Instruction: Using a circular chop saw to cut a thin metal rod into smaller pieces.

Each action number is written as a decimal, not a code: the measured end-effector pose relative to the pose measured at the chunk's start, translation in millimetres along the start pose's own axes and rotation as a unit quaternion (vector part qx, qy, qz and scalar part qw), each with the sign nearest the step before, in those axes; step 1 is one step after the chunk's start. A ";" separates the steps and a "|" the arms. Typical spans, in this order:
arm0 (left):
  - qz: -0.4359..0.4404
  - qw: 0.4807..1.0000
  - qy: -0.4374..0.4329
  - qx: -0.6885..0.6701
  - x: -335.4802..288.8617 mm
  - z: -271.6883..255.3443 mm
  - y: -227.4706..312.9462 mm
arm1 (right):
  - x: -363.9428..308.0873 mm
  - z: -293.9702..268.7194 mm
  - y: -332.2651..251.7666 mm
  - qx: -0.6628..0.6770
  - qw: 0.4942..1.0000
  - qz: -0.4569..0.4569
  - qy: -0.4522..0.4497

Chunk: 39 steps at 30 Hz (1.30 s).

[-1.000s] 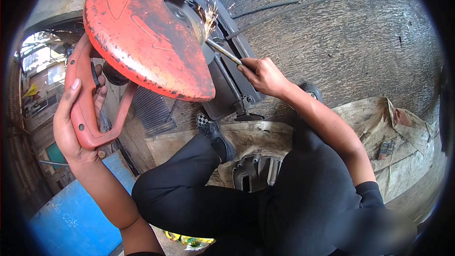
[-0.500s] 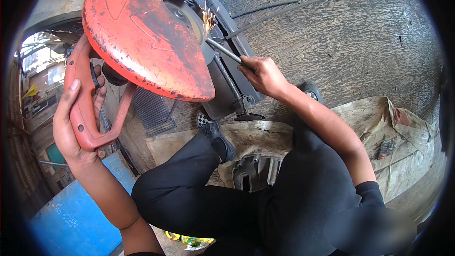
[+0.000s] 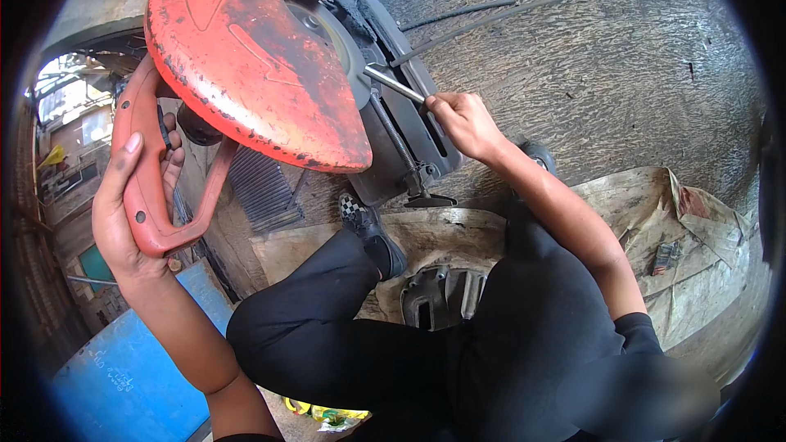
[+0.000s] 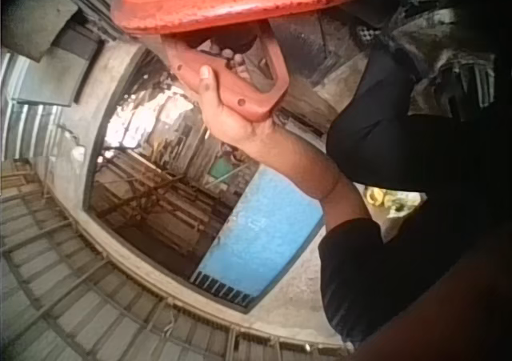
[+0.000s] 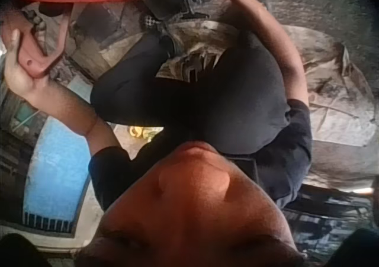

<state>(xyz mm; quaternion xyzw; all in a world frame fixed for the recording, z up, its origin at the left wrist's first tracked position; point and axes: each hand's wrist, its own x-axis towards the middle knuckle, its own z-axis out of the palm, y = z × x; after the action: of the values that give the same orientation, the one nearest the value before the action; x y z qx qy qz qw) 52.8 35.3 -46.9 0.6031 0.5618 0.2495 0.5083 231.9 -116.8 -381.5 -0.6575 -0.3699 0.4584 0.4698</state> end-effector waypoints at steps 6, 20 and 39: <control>-0.021 0.999 -0.029 -0.003 2.9 -5.3 1.7 | 7.7 3.4 1.1 0.270 0.955 0.052 -0.111; -0.004 1.000 -0.014 0.004 0.2 2.6 2.7 | 6.3 4.8 -0.4 0.101 0.987 -0.014 -0.121; -0.002 1.000 0.008 0.023 -0.6 3.3 3.0 | 4.5 -2.7 -12.6 -0.036 0.992 -0.118 -0.023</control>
<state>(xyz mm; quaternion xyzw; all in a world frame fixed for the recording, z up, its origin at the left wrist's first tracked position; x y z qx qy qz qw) 56.8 34.1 -45.2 0.6115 0.5725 0.2410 0.4902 235.2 -109.8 -370.3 -0.6151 -0.4719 0.4012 0.4879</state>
